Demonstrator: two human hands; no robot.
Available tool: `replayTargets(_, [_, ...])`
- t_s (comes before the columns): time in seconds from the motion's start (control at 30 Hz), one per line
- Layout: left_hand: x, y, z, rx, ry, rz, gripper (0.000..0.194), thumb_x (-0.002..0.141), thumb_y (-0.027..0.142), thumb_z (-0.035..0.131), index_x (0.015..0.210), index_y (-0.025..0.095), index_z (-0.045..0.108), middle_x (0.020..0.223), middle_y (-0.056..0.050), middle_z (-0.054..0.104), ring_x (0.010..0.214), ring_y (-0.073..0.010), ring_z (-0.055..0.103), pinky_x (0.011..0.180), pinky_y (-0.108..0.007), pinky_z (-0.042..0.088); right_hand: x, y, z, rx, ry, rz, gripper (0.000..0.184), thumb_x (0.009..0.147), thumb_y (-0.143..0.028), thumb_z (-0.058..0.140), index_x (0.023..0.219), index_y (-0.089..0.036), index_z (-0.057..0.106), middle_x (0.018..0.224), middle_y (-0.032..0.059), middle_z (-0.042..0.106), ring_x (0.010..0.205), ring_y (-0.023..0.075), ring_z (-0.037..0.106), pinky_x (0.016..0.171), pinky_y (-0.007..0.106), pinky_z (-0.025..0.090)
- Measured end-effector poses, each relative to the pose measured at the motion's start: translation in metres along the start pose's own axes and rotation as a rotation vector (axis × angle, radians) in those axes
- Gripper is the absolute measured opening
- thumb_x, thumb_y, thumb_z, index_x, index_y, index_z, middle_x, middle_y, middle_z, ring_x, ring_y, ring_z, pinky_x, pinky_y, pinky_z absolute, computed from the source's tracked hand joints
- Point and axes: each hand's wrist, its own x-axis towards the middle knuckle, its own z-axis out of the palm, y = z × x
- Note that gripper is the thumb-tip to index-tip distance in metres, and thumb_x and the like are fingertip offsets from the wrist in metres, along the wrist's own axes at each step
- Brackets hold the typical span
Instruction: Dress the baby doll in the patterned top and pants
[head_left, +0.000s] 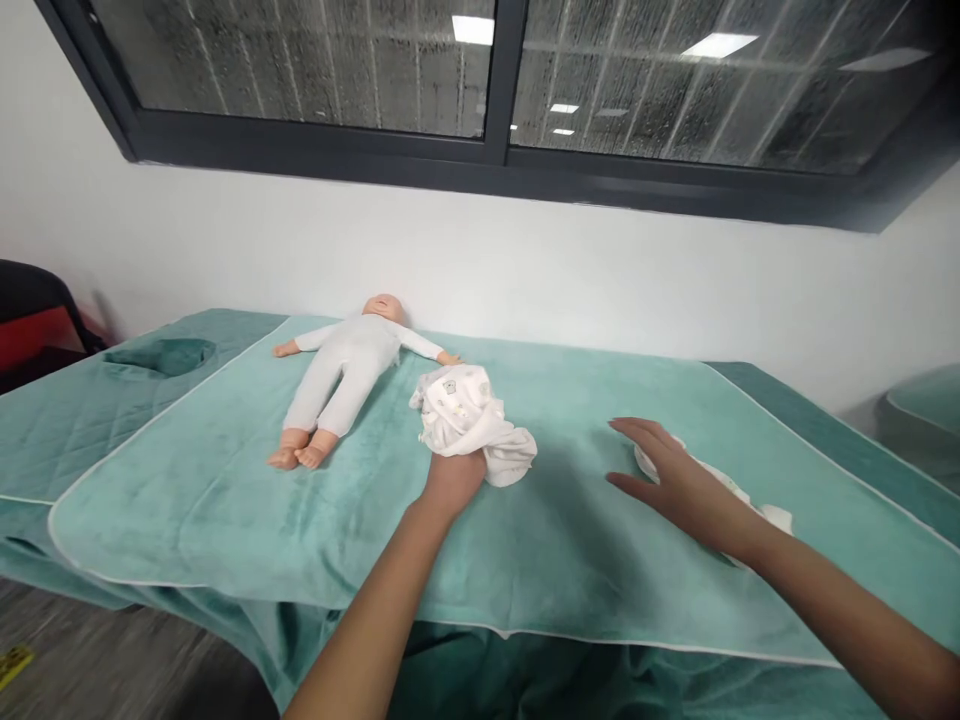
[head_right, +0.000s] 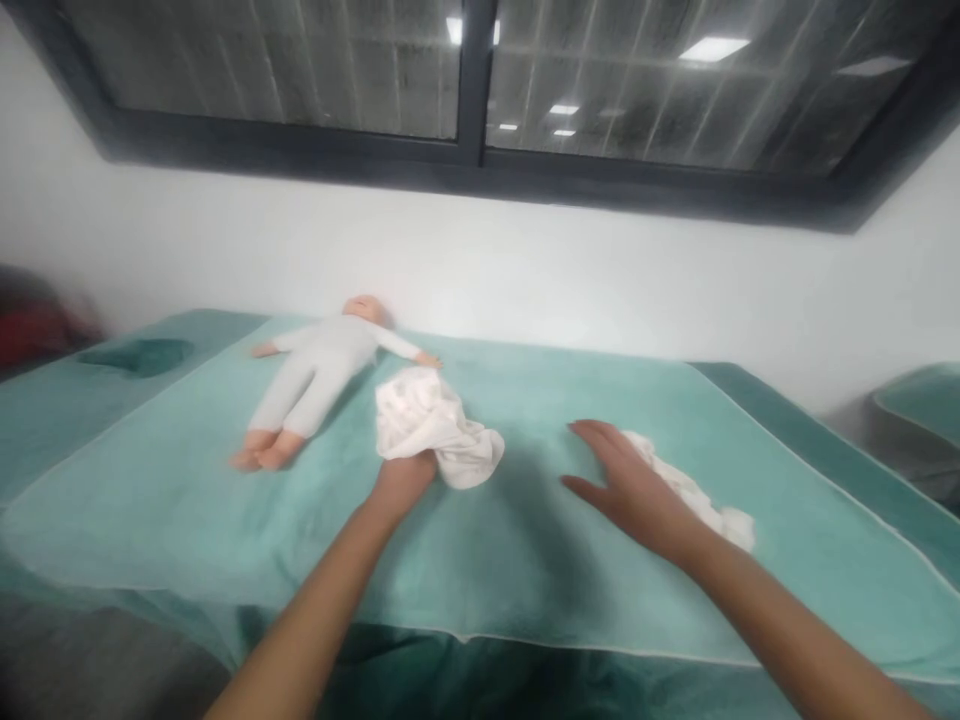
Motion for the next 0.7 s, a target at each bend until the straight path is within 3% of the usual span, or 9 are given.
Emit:
replayTargets(0.17, [0.007, 0.046, -0.033, 0.036, -0.121, 0.117, 0.048, 0.087, 0.013, 0.036, 0.129, 0.023, 0.058, 0.128, -0.009, 0.065, 0.133, -0.0231, 0.048, 0.117, -0.047, 0.033, 0.035, -0.112, -0.014, 0.49, 0.18, -0.389, 0.043, 0.091, -0.042, 0.057, 0.132, -0.03, 0.047, 0.137, 0.0071, 0.05, 0.127, 0.0242, 0.048, 0.103, 0.043, 0.045])
replayTargets(0.27, [0.007, 0.065, -0.057, 0.086, -0.191, 0.116, 0.048, 0.084, 0.009, 0.039, 0.126, 0.021, 0.059, 0.125, -0.01, 0.065, 0.13, -0.0254, 0.05, 0.112, -0.05, 0.037, 0.052, -0.145, -0.017, 0.602, 0.069, -0.462, 0.014, 0.091, -0.036, 0.058, 0.1, -0.025, 0.059, 0.105, 0.0044, 0.063, 0.099, 0.0201, 0.059, 0.088, 0.036, 0.049])
replayTargets(0.37, [0.005, 0.072, -0.076, 0.146, -0.212, 0.104, 0.045, 0.082, 0.007, 0.041, 0.121, 0.02, 0.061, 0.12, -0.011, 0.067, 0.123, -0.0254, 0.055, 0.108, -0.047, 0.042, 0.058, -0.158, -0.014, 0.688, -0.035, -0.498, 0.015, 0.09, -0.034, 0.058, 0.082, -0.022, 0.055, 0.092, 0.0019, 0.062, 0.087, 0.0168, 0.058, 0.081, 0.031, 0.047])
replayTargets(0.47, [0.003, 0.069, -0.088, 0.224, -0.234, 0.076, 0.037, 0.085, 0.012, 0.042, 0.114, 0.018, 0.064, 0.115, -0.011, 0.069, 0.114, -0.0257, 0.06, 0.103, -0.044, 0.046, 0.061, -0.158, -0.014, 0.608, -0.02, -0.449, 0.019, 0.087, -0.033, 0.059, 0.075, -0.022, 0.049, 0.079, -0.0011, 0.059, 0.074, 0.014, 0.055, 0.07, 0.026, 0.044])
replayTargets(0.6, [0.0, 0.062, -0.105, 0.407, -0.135, -0.014, 0.035, 0.087, 0.018, 0.045, 0.117, 0.02, 0.063, 0.118, -0.011, 0.067, 0.119, -0.0284, 0.058, 0.107, -0.045, 0.043, 0.065, -0.146, -0.029, 0.239, 0.296, -0.239, 0.016, 0.081, -0.027, 0.058, 0.073, -0.023, 0.045, 0.061, -0.0052, 0.047, 0.054, 0.0116, 0.04, 0.055, 0.026, 0.03])
replayTargets(0.7, [-0.004, 0.062, -0.115, 0.478, -0.081, -0.004, 0.041, 0.086, 0.018, 0.048, 0.125, 0.021, 0.059, 0.125, -0.01, 0.065, 0.125, -0.0293, 0.053, 0.112, -0.047, 0.038, 0.068, -0.135, -0.046, 0.177, 0.52, -0.122, 0.012, 0.081, -0.028, 0.058, 0.079, -0.023, 0.047, 0.062, -0.0048, 0.048, 0.054, 0.0123, 0.043, 0.055, 0.026, 0.032])
